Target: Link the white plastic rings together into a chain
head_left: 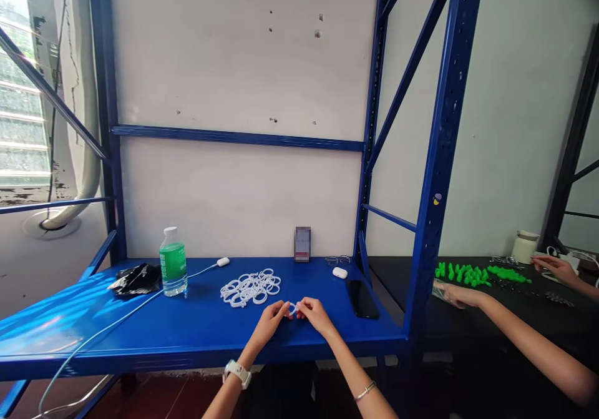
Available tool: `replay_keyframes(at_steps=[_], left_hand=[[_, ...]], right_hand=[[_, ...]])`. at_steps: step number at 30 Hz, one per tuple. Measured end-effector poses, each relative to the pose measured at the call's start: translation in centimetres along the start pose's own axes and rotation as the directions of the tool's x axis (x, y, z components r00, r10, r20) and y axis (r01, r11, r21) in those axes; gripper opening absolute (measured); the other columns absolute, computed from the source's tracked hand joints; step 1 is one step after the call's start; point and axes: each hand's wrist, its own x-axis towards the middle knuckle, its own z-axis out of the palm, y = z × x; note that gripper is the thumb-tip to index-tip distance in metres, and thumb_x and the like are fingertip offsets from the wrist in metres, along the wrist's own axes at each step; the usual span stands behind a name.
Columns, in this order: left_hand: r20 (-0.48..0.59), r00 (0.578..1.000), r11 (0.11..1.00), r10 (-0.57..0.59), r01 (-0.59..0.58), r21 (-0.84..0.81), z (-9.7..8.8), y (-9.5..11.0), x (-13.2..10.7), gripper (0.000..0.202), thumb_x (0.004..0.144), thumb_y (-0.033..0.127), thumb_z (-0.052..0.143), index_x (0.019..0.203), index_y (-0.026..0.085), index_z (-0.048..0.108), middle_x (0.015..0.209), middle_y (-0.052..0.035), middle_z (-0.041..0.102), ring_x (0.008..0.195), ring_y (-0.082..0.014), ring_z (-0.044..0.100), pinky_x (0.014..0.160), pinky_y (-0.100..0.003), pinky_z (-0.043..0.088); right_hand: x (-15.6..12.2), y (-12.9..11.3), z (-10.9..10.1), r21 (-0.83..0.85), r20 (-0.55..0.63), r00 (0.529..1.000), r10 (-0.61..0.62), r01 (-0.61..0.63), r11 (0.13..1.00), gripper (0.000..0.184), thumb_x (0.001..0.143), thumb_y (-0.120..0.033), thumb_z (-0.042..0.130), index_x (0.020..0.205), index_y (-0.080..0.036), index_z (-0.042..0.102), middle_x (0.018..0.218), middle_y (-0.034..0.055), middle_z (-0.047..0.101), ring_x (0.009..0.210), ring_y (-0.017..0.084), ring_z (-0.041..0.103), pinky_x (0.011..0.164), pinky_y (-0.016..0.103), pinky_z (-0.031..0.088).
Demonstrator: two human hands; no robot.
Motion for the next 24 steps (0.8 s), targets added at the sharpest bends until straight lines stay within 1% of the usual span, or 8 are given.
replay_keyframes(at_steps=[2,4,7,9,12,16,21,24], left_hand=[[0.013,1.000,1.000,0.011,-0.011,0.018,-0.1,0.3,-0.4,0.056,0.084,0.070,0.043,0.078,0.020,0.067,0.083,-0.0062,0.073,0.083,-0.0242,0.066,0.080,-0.032,0.050],[0.029,0.999,0.999,0.032,-0.033,0.025,-0.4,0.2,-1.0,0.051,0.088,0.064,0.044,0.100,0.021,0.069,0.099,-0.0074,0.074,0.094,-0.0252,0.067,0.088,-0.033,0.050],[0.068,0.994,0.994,0.089,-0.093,0.066,-1.0,-0.3,-2.4,0.052,0.093,0.053,0.044,0.138,0.028,0.052,0.134,-0.0074,0.063,0.124,-0.0250,0.058,0.104,-0.036,0.045],[0.100,0.987,0.977,0.129,-0.144,0.158,-1.4,-0.8,-3.7,0.055,0.094,0.047,0.043,0.147,0.031,0.042,0.147,-0.0057,0.053,0.134,-0.0243,0.049,0.110,-0.038,0.041],[0.133,0.977,0.936,0.167,-0.199,0.289,-1.7,-1.3,-5.2,0.053,0.096,0.041,0.042,0.149,0.035,0.040,0.150,-0.0028,0.050,0.137,-0.0235,0.046,0.114,-0.040,0.038],[0.142,0.964,0.875,0.226,-0.264,0.406,-1.4,-1.2,-6.0,0.051,0.096,0.036,0.043,0.147,0.037,0.044,0.145,-0.0012,0.055,0.133,-0.0253,0.051,0.112,-0.041,0.041],[0.167,0.944,0.825,0.286,-0.331,0.458,-1.6,-1.1,-6.6,0.054,0.095,0.033,0.047,0.148,0.036,0.041,0.149,-0.0014,0.051,0.134,-0.0257,0.050,0.111,-0.040,0.043],[0.177,0.939,0.810,0.295,-0.344,0.475,-1.8,-1.2,-7.1,0.054,0.094,0.031,0.048,0.147,0.037,0.042,0.152,-0.0011,0.046,0.137,-0.0264,0.047,0.111,-0.040,0.043]], right_hand=[[-0.3,-0.1,0.0,0.000,-0.035,0.999,0.007,-0.007,1.000,0.051,0.081,-0.068,0.058,0.068,-0.019,0.061,0.064,0.0032,0.067,0.064,0.020,0.065,0.067,0.030,0.049],[-0.4,-0.1,-0.1,0.000,-0.088,0.996,0.016,-0.016,1.000,0.053,0.080,-0.070,0.057,0.068,-0.019,0.061,0.063,0.0038,0.067,0.062,0.019,0.064,0.066,0.030,0.049],[-0.6,-0.2,-0.1,-0.021,-0.148,0.989,0.029,-0.033,0.999,0.054,0.081,-0.071,0.055,0.068,-0.018,0.061,0.064,0.0053,0.068,0.061,0.020,0.064,0.065,0.030,0.049],[-1.1,-0.4,-0.1,-0.049,-0.145,0.989,0.025,-0.032,0.998,0.053,0.082,-0.069,0.056,0.068,-0.018,0.062,0.063,0.0057,0.068,0.062,0.021,0.065,0.065,0.030,0.049],[-2.3,-0.9,0.1,-0.088,-0.113,0.994,0.001,-0.011,0.996,0.048,0.084,-0.064,0.057,0.069,-0.019,0.064,0.063,0.0050,0.069,0.064,0.021,0.066,0.066,0.030,0.050],[-3.9,-1.3,0.2,-0.138,-0.132,0.991,-0.010,-0.008,0.990,0.043,0.086,-0.059,0.057,0.068,-0.020,0.063,0.063,0.0039,0.070,0.064,0.021,0.067,0.066,0.029,0.049],[-4.3,-1.8,0.4,-0.161,-0.157,0.988,0.002,-0.027,0.987,0.041,0.086,-0.055,0.057,0.066,-0.020,0.062,0.062,0.0044,0.070,0.064,0.022,0.067,0.065,0.030,0.049],[-4.4,-2.4,0.4,-0.157,-0.127,0.992,0.003,-0.023,0.987,0.041,0.087,-0.055,0.055,0.067,-0.020,0.062,0.064,0.0042,0.070,0.064,0.021,0.067,0.065,0.029,0.048]])
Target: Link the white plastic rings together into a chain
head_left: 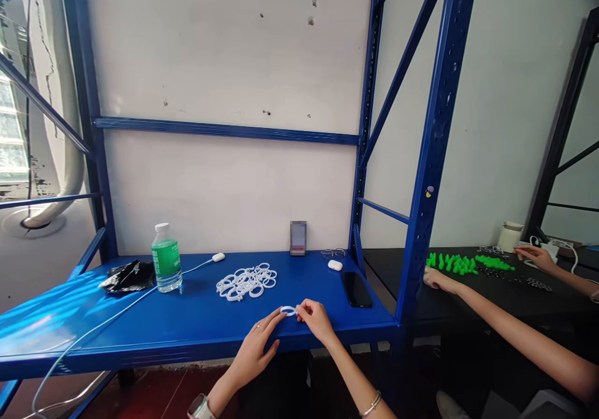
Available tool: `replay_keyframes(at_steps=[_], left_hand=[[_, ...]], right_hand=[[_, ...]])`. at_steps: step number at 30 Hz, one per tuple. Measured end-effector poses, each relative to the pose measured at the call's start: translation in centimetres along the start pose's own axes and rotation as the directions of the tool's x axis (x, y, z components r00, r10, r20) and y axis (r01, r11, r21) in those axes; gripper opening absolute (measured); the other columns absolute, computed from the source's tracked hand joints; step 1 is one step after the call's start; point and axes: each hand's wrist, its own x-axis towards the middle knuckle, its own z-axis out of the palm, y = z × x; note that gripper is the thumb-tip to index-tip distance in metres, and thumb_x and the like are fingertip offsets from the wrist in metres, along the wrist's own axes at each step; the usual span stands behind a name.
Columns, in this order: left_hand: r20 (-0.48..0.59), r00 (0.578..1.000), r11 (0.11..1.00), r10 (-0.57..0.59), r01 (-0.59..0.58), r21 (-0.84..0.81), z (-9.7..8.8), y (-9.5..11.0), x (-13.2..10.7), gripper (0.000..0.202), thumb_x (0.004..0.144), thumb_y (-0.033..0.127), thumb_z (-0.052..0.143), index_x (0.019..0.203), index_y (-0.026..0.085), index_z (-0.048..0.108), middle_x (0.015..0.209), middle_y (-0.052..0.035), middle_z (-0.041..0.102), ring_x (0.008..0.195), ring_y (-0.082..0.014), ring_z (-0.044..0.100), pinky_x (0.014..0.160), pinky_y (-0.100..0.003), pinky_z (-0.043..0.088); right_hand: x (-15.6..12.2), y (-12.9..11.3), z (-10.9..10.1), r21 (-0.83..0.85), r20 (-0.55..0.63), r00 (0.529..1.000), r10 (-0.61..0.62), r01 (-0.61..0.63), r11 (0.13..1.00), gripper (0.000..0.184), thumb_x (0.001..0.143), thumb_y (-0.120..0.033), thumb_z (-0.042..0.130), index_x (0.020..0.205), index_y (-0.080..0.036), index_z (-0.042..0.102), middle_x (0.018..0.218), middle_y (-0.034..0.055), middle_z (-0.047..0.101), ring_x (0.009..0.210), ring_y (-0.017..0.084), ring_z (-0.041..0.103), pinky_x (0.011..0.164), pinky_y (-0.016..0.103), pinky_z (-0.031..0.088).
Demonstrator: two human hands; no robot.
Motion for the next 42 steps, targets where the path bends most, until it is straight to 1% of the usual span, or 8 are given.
replay_keyframes(at_steps=[4,11,16,25,30,33,38,42], left_hand=[[0.012,1.000,1.000,-0.024,0.024,-0.010,0.1,0.0,-0.2,0.055,0.094,0.030,0.047,0.148,0.037,0.042,0.152,-0.0015,0.047,0.137,-0.0265,0.047,0.111,-0.040,0.042],[0.015,0.997,0.997,-0.074,0.074,-0.008,0.6,-0.5,-0.1,0.050,0.096,0.033,0.043,0.146,0.036,0.045,0.149,-0.0021,0.050,0.136,-0.0264,0.049,0.111,-0.042,0.043],[-0.009,0.998,0.998,-0.056,0.056,0.003,0.7,-0.6,-0.2,0.049,0.097,0.030,0.043,0.145,0.035,0.046,0.148,-0.0026,0.051,0.134,-0.0257,0.050,0.110,-0.042,0.045],[-0.013,0.999,0.999,-0.036,0.036,-0.032,0.0,0.1,-0.1,0.043,0.097,0.030,0.044,0.139,0.036,0.053,0.145,-0.0027,0.054,0.133,-0.0253,0.052,0.109,-0.041,0.047],[0.017,0.997,0.994,-0.076,0.077,-0.074,-0.1,0.2,0.0,0.042,0.097,0.032,0.043,0.138,0.034,0.055,0.145,-0.0040,0.054,0.134,-0.0252,0.050,0.110,-0.042,0.045],[0.016,0.995,0.990,-0.098,0.100,-0.097,0.0,0.2,0.0,0.043,0.096,0.032,0.044,0.137,0.033,0.056,0.145,-0.0043,0.054,0.135,-0.0258,0.049,0.111,-0.043,0.044],[0.020,0.990,0.981,-0.140,0.141,-0.130,0.0,0.2,0.1,0.042,0.096,0.033,0.044,0.136,0.032,0.057,0.145,-0.0049,0.054,0.134,-0.0257,0.051,0.110,-0.043,0.045],[-0.001,0.989,0.978,-0.146,0.144,-0.152,0.1,0.0,0.1,0.041,0.095,0.033,0.045,0.134,0.032,0.058,0.143,-0.0049,0.056,0.132,-0.0261,0.053,0.109,-0.043,0.046]], right_hand=[[-0.2,-0.6,-0.1,-0.010,0.042,0.999,-0.011,0.012,1.000,0.041,0.088,-0.054,0.054,0.066,-0.020,0.062,0.065,0.0037,0.070,0.064,0.020,0.067,0.065,0.028,0.047],[0.0,-0.5,-0.1,-0.009,0.045,0.999,-0.014,0.014,1.000,0.042,0.089,-0.054,0.053,0.069,-0.019,0.065,0.067,0.0048,0.072,0.065,0.021,0.067,0.066,0.029,0.048],[0.0,-0.6,-0.2,0.003,0.061,0.998,-0.007,0.007,1.000,0.045,0.087,-0.059,0.054,0.075,-0.018,0.069,0.070,0.0062,0.073,0.068,0.022,0.068,0.067,0.029,0.050],[0.2,-0.1,-0.2,0.055,0.039,0.999,0.004,-0.006,0.998,0.044,0.084,-0.058,0.059,0.078,-0.017,0.073,0.073,0.0084,0.075,0.069,0.023,0.069,0.070,0.032,0.052],[0.2,-0.2,-0.2,0.129,0.082,0.996,0.015,-0.026,0.991,0.044,0.081,-0.058,0.064,0.090,-0.016,0.075,0.075,0.0091,0.074,0.072,0.024,0.070,0.071,0.033,0.053],[0.1,-0.4,-0.3,0.161,0.109,0.994,-0.008,-0.010,0.987,0.043,0.083,-0.056,0.063,0.096,-0.016,0.074,0.076,0.0079,0.074,0.073,0.023,0.069,0.071,0.033,0.053],[0.0,-0.8,-0.4,0.166,0.147,0.988,-0.054,0.029,0.986,0.038,0.086,-0.054,0.060,0.090,-0.019,0.074,0.076,0.0058,0.072,0.073,0.022,0.068,0.072,0.033,0.052],[-0.1,-1.1,-0.5,0.171,0.183,0.981,-0.060,0.029,0.985,0.038,0.086,-0.054,0.062,0.091,-0.019,0.074,0.076,0.0052,0.072,0.073,0.021,0.067,0.072,0.032,0.052]])
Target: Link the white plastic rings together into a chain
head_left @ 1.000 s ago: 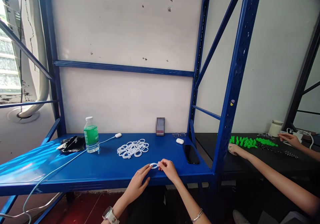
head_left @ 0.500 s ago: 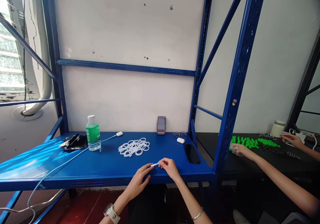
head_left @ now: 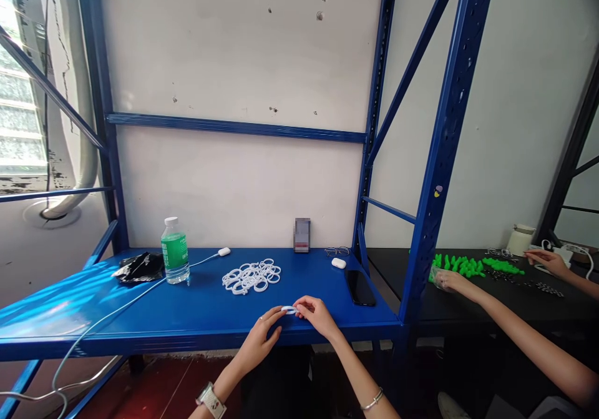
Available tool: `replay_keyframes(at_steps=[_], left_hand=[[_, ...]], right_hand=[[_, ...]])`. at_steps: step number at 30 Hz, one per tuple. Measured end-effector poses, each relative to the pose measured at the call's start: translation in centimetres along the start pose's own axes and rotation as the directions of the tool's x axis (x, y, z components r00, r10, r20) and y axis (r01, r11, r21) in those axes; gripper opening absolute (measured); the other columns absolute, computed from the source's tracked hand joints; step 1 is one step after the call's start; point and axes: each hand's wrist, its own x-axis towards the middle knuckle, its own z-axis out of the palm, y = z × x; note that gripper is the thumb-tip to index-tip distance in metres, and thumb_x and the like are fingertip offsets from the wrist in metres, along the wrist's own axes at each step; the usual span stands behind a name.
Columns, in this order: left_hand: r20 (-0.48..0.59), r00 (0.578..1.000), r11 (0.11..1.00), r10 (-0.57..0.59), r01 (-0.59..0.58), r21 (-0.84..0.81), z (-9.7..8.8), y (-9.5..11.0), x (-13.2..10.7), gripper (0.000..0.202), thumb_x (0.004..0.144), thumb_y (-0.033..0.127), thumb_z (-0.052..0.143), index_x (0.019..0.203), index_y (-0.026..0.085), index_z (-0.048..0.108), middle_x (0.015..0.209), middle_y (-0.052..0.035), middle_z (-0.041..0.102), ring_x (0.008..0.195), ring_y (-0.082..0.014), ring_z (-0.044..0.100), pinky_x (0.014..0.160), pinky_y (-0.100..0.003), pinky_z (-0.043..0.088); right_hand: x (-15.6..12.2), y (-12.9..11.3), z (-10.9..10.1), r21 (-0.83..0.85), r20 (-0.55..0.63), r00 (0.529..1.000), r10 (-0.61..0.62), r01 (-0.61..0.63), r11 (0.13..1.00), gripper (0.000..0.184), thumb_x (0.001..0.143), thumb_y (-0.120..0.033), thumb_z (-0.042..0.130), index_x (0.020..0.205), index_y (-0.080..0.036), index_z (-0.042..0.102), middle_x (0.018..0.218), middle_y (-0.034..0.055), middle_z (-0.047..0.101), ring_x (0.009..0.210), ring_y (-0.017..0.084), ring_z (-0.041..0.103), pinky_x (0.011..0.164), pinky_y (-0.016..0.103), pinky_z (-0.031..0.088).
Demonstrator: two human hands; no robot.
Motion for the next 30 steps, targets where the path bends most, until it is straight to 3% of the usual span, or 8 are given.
replay_keyframes(at_steps=[11,18,26,30], left_hand=[[-0.028,1.000,0.999,-0.012,0.012,-0.031,0.3,-0.4,0.1,0.040,0.094,0.035,0.046,0.131,0.031,0.060,0.139,-0.0062,0.059,0.129,-0.0268,0.055,0.108,-0.044,0.047],[-0.087,0.996,0.993,0.024,-0.034,-0.110,0.0,0.4,0.5,0.035,0.092,0.038,0.050,0.122,0.028,0.065,0.124,-0.0083,0.068,0.117,-0.0270,0.062,0.100,-0.042,0.051],[-0.062,0.998,0.992,-0.008,0.000,-0.129,-0.1,1.8,0.5,0.035,0.092,0.043,0.052,0.122,0.029,0.064,0.118,-0.0078,0.070,0.113,-0.0273,0.063,0.099,-0.043,0.049],[-0.079,0.997,0.982,-0.019,0.004,-0.188,-0.1,2.2,1.1,0.033,0.091,0.049,0.053,0.112,0.027,0.068,0.112,-0.0075,0.071,0.106,-0.0264,0.065,0.094,-0.039,0.051]], right_hand=[[-0.3,-0.6,-0.1,0.050,0.034,0.999,-0.022,0.020,0.999,0.039,0.080,-0.055,0.071,0.095,-0.019,0.074,0.077,0.0037,0.070,0.072,0.019,0.066,0.070,0.030,0.052],[0.0,0.0,-0.3,0.161,0.052,0.999,0.016,-0.024,0.987,0.044,0.072,-0.053,0.079,0.095,-0.017,0.075,0.078,0.0050,0.073,0.071,0.020,0.068,0.076,0.034,0.053],[0.2,0.3,0.5,0.066,-0.090,0.996,0.004,0.002,0.998,0.050,0.078,-0.067,0.065,0.083,-0.018,0.073,0.068,0.0049,0.070,0.065,0.021,0.066,0.069,0.033,0.052],[0.2,0.9,0.6,0.029,-0.145,0.989,-0.031,0.036,0.999,0.049,0.080,-0.068,0.062,0.081,-0.018,0.069,0.069,0.0045,0.069,0.065,0.020,0.065,0.068,0.032,0.051]])
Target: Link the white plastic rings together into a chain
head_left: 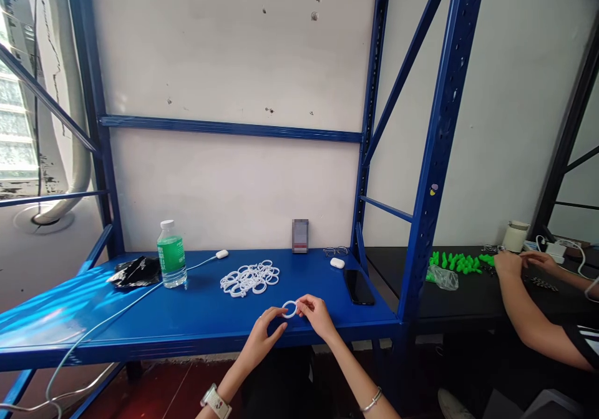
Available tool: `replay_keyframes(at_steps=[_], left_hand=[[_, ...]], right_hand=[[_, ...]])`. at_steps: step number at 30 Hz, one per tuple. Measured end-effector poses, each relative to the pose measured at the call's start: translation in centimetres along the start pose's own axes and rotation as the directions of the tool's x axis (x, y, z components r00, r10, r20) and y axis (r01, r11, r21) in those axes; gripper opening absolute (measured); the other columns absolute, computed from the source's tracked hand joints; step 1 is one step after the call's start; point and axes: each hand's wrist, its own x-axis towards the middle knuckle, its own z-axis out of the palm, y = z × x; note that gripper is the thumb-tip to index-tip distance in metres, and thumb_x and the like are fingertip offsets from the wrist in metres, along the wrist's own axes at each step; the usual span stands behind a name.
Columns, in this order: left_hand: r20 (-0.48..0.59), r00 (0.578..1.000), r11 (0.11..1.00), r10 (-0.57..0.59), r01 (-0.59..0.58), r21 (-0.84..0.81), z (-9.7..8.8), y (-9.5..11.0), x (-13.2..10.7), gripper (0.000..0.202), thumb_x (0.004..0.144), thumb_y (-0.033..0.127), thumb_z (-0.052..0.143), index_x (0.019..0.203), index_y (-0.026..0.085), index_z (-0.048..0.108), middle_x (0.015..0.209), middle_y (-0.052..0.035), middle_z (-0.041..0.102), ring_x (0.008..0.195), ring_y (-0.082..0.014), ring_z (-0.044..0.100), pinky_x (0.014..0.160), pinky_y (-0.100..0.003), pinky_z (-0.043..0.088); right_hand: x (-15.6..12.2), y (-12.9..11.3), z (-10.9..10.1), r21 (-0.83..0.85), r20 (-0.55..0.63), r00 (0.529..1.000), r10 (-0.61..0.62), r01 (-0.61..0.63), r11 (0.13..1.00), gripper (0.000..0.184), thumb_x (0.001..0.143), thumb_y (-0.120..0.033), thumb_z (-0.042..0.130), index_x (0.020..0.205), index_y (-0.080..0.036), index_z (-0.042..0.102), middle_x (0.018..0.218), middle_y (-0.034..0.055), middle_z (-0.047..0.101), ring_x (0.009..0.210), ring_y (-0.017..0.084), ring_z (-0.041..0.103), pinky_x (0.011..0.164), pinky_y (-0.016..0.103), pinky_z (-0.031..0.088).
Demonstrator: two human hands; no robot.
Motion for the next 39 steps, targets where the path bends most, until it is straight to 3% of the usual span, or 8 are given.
replay_keyframes(at_steps=[4,8,12,17,23,34,39], left_hand=[[-0.023,1.000,0.999,-0.010,0.009,-0.035,1.1,-0.2,2.9,0.039,0.087,0.058,0.055,0.089,0.022,0.070,0.093,-0.0074,0.072,0.088,-0.0252,0.067,0.081,-0.034,0.052],[-0.032,0.996,0.989,-0.085,0.081,-0.122,2.7,-1.0,7.4,0.057,0.073,0.075,0.058,0.067,0.019,0.064,0.070,-0.0063,0.068,0.068,-0.0224,0.062,0.067,-0.032,0.048],[-0.022,0.986,0.947,-0.165,0.152,-0.285,4.0,-1.8,10.2,0.068,0.065,0.085,0.054,0.062,0.017,0.060,0.060,-0.0048,0.063,0.062,-0.0200,0.059,0.063,-0.030,0.045],[-0.066,0.966,0.922,-0.249,0.216,-0.321,4.0,-2.4,10.1,0.066,0.064,0.083,0.058,0.057,0.017,0.057,0.057,-0.0028,0.060,0.061,-0.0187,0.057,0.061,-0.028,0.042],[-0.106,0.949,0.861,-0.298,0.219,-0.458,2.9,-2.0,9.1,0.060,0.063,0.077,0.067,0.054,0.019,0.051,0.055,-0.0001,0.057,0.065,-0.0181,0.059,0.068,-0.029,0.046],[-0.069,0.953,0.840,-0.294,0.223,-0.495,2.9,-1.7,9.0,0.056,0.059,0.070,0.073,0.077,0.019,0.058,0.071,-0.0006,0.064,0.067,-0.0164,0.061,0.069,-0.029,0.048],[-0.055,0.955,0.863,-0.292,0.238,-0.445,2.8,-1.8,9.0,0.056,0.063,0.071,0.068,0.076,0.017,0.063,0.070,-0.0025,0.065,0.067,-0.0174,0.062,0.070,-0.030,0.049]], right_hand=[[1.6,1.4,-0.3,0.052,-0.025,1.000,0.008,-0.007,0.999,0.052,0.080,-0.071,0.060,0.083,-0.020,0.061,0.067,0.0025,0.067,0.062,0.018,0.064,0.064,0.030,0.050],[5.4,2.5,-0.8,0.070,-0.102,0.992,0.077,-0.070,0.995,0.061,0.072,-0.082,0.055,0.081,-0.022,0.051,0.059,-0.0011,0.063,0.054,0.017,0.062,0.056,0.028,0.046],[8.3,3.1,-1.2,0.068,-0.149,0.981,0.126,-0.117,0.991,0.063,0.066,-0.083,0.060,0.076,-0.021,0.053,0.057,-0.0017,0.062,0.054,0.017,0.062,0.054,0.027,0.043],[8.1,3.8,-1.2,0.121,-0.065,0.991,0.114,-0.106,0.987,0.066,0.058,-0.083,0.066,0.069,-0.019,0.059,0.062,0.0008,0.064,0.059,0.016,0.061,0.060,0.028,0.046],[7.2,3.9,-1.1,0.073,0.007,0.997,0.074,-0.075,0.995,0.057,0.066,-0.075,0.069,0.073,-0.018,0.064,0.062,0.0001,0.064,0.061,0.016,0.060,0.064,0.028,0.047],[7.2,4.0,-1.2,0.045,-0.020,0.996,0.083,-0.082,0.996,0.052,0.070,-0.070,0.068,0.072,-0.018,0.064,0.063,0.0011,0.065,0.060,0.015,0.059,0.063,0.028,0.047],[7.0,3.6,-1.2,0.039,-0.011,0.997,0.079,-0.078,0.996,0.048,0.070,-0.066,0.070,0.074,-0.018,0.066,0.063,0.0008,0.065,0.062,0.016,0.062,0.065,0.029,0.049]])
